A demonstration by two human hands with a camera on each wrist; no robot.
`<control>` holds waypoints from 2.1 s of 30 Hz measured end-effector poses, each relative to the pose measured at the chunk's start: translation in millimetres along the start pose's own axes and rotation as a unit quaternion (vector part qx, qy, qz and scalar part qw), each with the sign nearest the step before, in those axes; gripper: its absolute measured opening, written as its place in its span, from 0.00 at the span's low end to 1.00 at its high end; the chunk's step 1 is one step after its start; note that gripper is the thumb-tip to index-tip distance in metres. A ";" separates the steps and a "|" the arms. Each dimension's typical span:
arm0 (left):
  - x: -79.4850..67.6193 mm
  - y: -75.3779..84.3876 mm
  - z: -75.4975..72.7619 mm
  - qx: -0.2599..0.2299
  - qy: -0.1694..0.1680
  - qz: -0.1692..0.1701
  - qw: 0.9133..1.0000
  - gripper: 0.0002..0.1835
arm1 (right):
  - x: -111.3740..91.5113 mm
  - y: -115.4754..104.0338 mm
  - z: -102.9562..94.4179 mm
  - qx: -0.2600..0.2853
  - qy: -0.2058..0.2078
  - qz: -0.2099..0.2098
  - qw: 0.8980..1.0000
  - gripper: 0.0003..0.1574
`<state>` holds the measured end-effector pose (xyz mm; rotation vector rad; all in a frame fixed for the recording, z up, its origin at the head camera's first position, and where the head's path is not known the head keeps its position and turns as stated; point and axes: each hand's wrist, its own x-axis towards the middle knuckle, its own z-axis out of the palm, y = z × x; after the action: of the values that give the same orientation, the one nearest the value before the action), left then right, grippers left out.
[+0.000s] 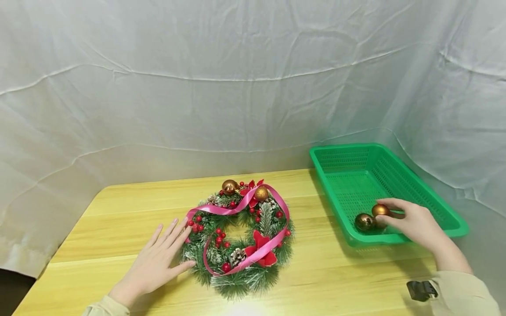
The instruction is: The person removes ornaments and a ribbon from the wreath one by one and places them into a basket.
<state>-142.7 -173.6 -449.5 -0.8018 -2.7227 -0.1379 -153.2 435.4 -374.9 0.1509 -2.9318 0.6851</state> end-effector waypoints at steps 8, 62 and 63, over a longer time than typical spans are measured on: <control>-0.6 -0.4 0.9 0.002 0.000 0.000 1.000 0.48 | -4.7 9.2 -3.8 0.008 -0.002 0.020 1.000 0.33; -0.5 0.0 3.0 0.003 0.009 0.006 1.000 0.47 | 55.9 -146.3 78.8 0.208 0.014 -0.155 0.966 0.27; -0.3 0.4 3.1 0.002 0.008 0.005 1.000 0.47 | 58.2 -148.6 82.6 0.213 0.013 -0.155 0.965 0.27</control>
<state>-143.1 -172.9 -452.6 -0.8087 -2.7021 -0.1361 -200.2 261.9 -375.4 0.6187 -2.6015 1.2308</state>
